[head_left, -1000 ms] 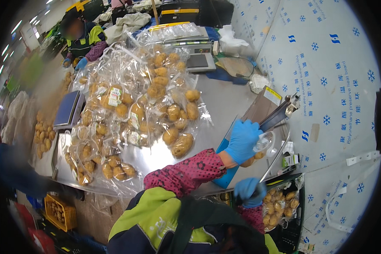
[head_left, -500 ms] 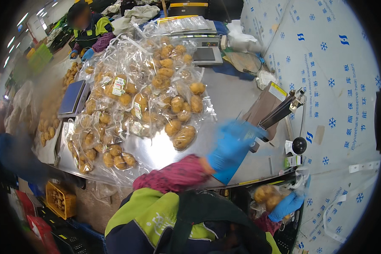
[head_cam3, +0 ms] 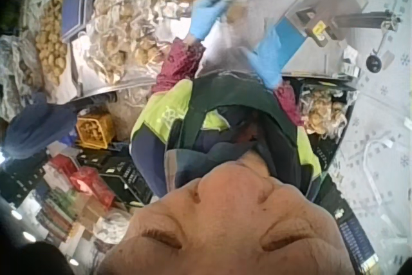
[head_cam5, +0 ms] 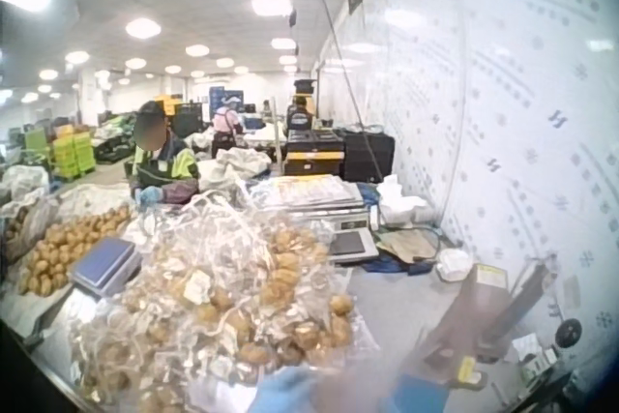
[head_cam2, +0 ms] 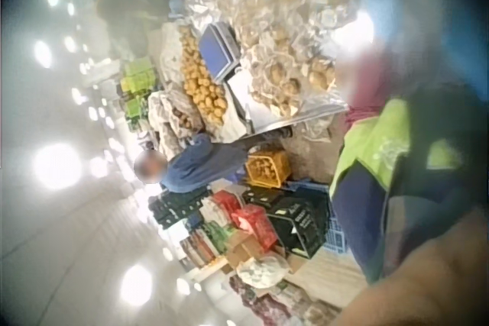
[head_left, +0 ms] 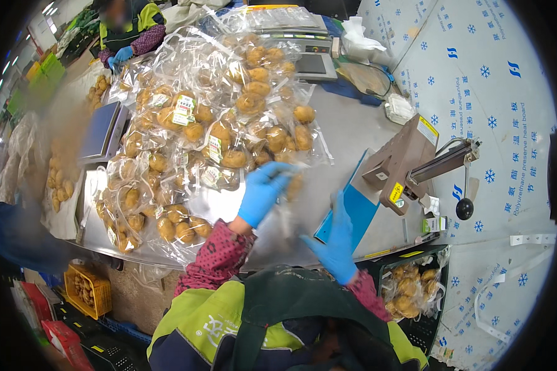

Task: The person places potatoes into clear plastic bags, seals them using a heat sealer, and stacks the sealed bags into a black crate. The person then carries the crate across the warehouse floor.

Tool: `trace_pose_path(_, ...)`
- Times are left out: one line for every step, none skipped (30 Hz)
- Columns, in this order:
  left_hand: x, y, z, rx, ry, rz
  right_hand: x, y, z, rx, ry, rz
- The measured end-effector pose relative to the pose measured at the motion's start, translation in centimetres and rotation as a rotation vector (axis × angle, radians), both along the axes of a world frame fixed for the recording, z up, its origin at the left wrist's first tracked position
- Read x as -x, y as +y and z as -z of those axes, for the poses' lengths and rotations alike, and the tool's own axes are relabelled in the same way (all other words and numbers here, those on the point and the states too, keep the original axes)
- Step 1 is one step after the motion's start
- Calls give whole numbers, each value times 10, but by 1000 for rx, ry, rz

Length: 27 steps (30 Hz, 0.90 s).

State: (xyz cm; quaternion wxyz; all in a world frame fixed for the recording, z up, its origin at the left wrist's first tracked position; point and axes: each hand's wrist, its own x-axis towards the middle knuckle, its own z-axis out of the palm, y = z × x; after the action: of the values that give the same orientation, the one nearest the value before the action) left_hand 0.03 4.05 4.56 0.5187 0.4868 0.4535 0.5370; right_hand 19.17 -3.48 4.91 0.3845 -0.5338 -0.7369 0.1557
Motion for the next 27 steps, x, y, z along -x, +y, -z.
trace_pose_path(-8, -12, -13, 8, -8, 127, 13, 12, 12, -77, -61, -6)
trace_pose_path(-14, -24, -22, 12, -22, 248, 21, 19, 22, -4, 128, -56)
trace_pose_path(-21, -32, -28, -30, -24, 354, 29, 26, 34, 59, 327, -90)
trace_pose_path(-25, -37, -32, -76, -25, 463, 32, 30, 44, 273, 782, -158)
trace_pose_path(-23, -37, -23, -106, -15, 524, 29, 36, 50, 327, 889, -146)
trace_pose_path(-20, -40, -13, -280, 170, 362, 27, 39, 57, 377, 1000, -125)
trace_pose_path(-17, -43, -3, -452, 350, 192, 14, 45, 61, 261, 764, -17)
trace_pose_path(-16, -48, 9, -610, 532, 17, 13, 46, 48, 154, 533, 89)
trace_pose_path(-17, -51, 26, -508, 602, 64, 15, 41, 33, 189, 744, 156)
trace_pose_path(-27, -56, 40, -481, 556, 40, 17, 36, 23, 143, 676, 139)
trace_pose_path(-45, -62, 52, -452, 513, 18, 17, 31, 19, 101, 612, 122)
trace_pose_path(-65, -63, 66, -422, 467, 0, 17, 23, 13, 60, 546, 111)
trace_pose_path(-78, -62, 79, -260, 240, 149, 23, 13, 4, 97, 604, 68)
trace_pose_path(-92, -59, 84, -78, 24, 254, 19, 3, -8, 113, 539, 44)
trace_pose_path(-100, -64, 89, 102, -239, 326, 13, -8, -19, 128, 475, 21)
trace_pose_path(-105, -61, 71, 14, -133, 408, 4, -16, -23, 139, 409, 4)
trace_pose_path(-109, -59, 51, -82, -34, 477, -16, -20, -22, 73, 595, -110)
trace_pose_path(-113, -55, 33, -186, 60, 547, -35, -28, -21, -46, 651, -77)
trace_pose_path(-128, -55, 30, -281, -22, 480, -51, -35, -25, -150, 692, -65)
trace_pose_path(-136, -58, 22, -169, -64, 535, -66, -41, -26, -271, 749, -37)
trace_pose_path(-144, -61, 15, -53, -105, 579, -79, -44, -27, -279, 681, 33)
trace_pose_path(-151, -62, -2, -40, -200, 667, -90, -45, -29, -284, 609, 102)
trace_pose_path(-162, -61, -20, -31, -290, 755, -105, -50, -21, -269, 469, 157)
trace_pose_path(-175, -59, -33, -19, -380, 842, -121, -56, -13, -258, 326, 212)
trace_pose_path(-187, -54, -41, -198, -288, 855, -138, -63, 14, -214, 102, 242)
trace_pose_path(-204, -46, -50, -502, -104, 864, -149, -63, 30, -205, 28, 329)
trace_pose_path(-223, -36, -59, -805, 82, 853, -161, -63, 47, -191, -44, 413)
